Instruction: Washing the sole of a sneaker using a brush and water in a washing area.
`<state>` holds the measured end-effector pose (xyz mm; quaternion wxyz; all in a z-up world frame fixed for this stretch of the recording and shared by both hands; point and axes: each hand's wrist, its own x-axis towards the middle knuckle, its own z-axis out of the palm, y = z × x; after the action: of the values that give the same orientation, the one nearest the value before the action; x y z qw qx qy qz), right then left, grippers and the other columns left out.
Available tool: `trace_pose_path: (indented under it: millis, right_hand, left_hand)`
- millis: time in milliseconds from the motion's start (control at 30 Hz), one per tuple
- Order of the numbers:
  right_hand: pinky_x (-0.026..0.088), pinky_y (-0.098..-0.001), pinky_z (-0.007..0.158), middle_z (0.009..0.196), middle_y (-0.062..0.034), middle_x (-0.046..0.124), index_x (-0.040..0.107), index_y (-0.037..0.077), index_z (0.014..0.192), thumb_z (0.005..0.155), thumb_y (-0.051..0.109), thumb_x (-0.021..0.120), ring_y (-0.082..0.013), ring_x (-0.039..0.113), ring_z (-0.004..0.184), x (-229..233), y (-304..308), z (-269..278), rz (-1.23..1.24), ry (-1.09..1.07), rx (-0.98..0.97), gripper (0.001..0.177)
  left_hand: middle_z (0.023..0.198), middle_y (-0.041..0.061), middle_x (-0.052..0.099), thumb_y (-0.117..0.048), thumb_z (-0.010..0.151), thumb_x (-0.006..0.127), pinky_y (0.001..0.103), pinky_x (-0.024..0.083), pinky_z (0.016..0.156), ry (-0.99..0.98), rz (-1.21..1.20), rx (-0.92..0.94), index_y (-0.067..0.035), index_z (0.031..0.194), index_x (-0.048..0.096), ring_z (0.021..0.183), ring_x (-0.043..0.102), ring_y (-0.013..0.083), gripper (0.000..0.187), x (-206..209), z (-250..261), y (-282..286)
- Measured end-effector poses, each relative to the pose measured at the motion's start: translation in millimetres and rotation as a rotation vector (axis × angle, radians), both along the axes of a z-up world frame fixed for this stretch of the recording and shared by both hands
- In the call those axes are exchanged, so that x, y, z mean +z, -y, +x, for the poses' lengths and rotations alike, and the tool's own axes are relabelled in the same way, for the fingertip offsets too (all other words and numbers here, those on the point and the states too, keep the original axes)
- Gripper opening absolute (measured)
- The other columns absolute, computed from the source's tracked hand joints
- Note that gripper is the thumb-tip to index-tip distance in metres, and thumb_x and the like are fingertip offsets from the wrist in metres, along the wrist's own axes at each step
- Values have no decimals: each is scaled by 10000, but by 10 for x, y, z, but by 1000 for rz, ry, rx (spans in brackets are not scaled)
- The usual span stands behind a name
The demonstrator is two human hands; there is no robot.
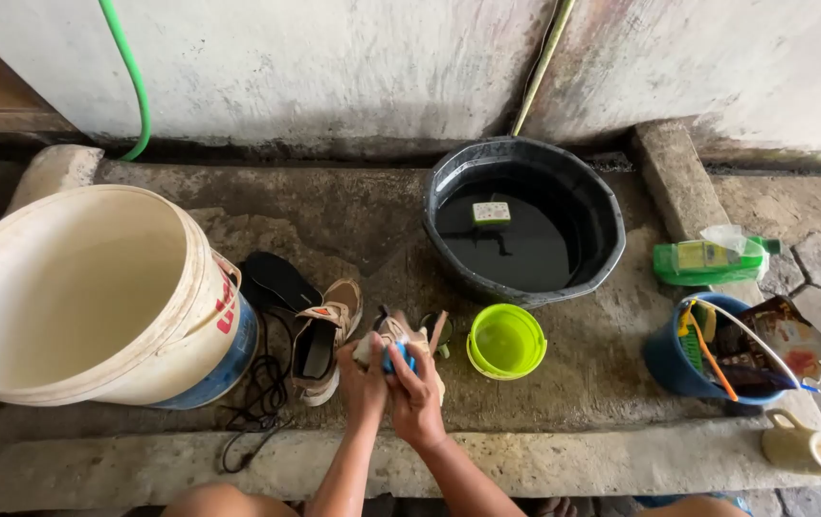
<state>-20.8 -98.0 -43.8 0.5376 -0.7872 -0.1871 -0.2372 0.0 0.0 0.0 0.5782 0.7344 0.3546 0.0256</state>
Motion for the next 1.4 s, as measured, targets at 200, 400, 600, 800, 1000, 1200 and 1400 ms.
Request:
trace_pose_path:
  millis: [200,400,600,800,1000,1200,1400]
  right_hand:
    - [488,-491,907,1379,-180,545,553,221,1468,1013,83,565,-365,499,1155,-481,241,-143,-119,-49,-32,475]
    - [481,-497,1022,1412,-236,521,628,183,1425,963,77,614,-411,517,1271,-662,277,-135,-89,-220,-103,474]
    - [438,-477,883,1408,-231,538,521,217,1495,1071,167,521,-392,548,1079,52,133,-50,-141,176,-19,426]
    - [485,-522,922,1399,-150,576,595,301,1451,954,135,582,-381,533,1135,-1305,606,-320,-183,-284,-249,524]
    - [493,-523,913,1425,-169,537,577,229,1467,1017,118,557,-372,526,1197,43,105,-48,-114,-81,12,464]
    - [462,-518,901,1342,-194,593,619,230,1420,971,79,598,-396,544,1091,-825,533,-167,-299,-45,-156,474]
    - [450,-501,971,1327,-114,550,435,379,1561,1040,365,443,-368,482,1198,-1506,1069,39,-462,-1130,-241,521]
  left_hand:
    - [1367,188,509,-599,977,379,474,511,836,-81,-178,-10,-156,1263,443,1099,642,347,531,101,-36,-65]
    - [1320,211,572,-673,936,338,500,508,781,-86,38,-94,-153,1281,432,1050,645,391,630,-31,-35,0]
    - [1331,194,491,-584,974,416,441,463,1013,65,-69,-156,-114,1288,467,1227,560,347,567,-412,-21,-30]
    - [1184,140,500,-559,1007,355,404,509,883,150,-48,-132,-118,1199,472,1047,575,240,495,-428,-56,-91]
    - [1341,196,512,-737,898,276,490,440,980,-83,-109,-134,-187,1271,460,1189,591,391,690,-161,-32,-2]
    - [1289,163,547,-419,671,871,392,573,814,46,-90,-30,-71,1277,415,1059,655,265,835,-105,8,-16]
    - [1145,141,616,-456,756,801,384,556,629,29,-126,58,-103,1280,412,821,678,258,742,386,71,12]
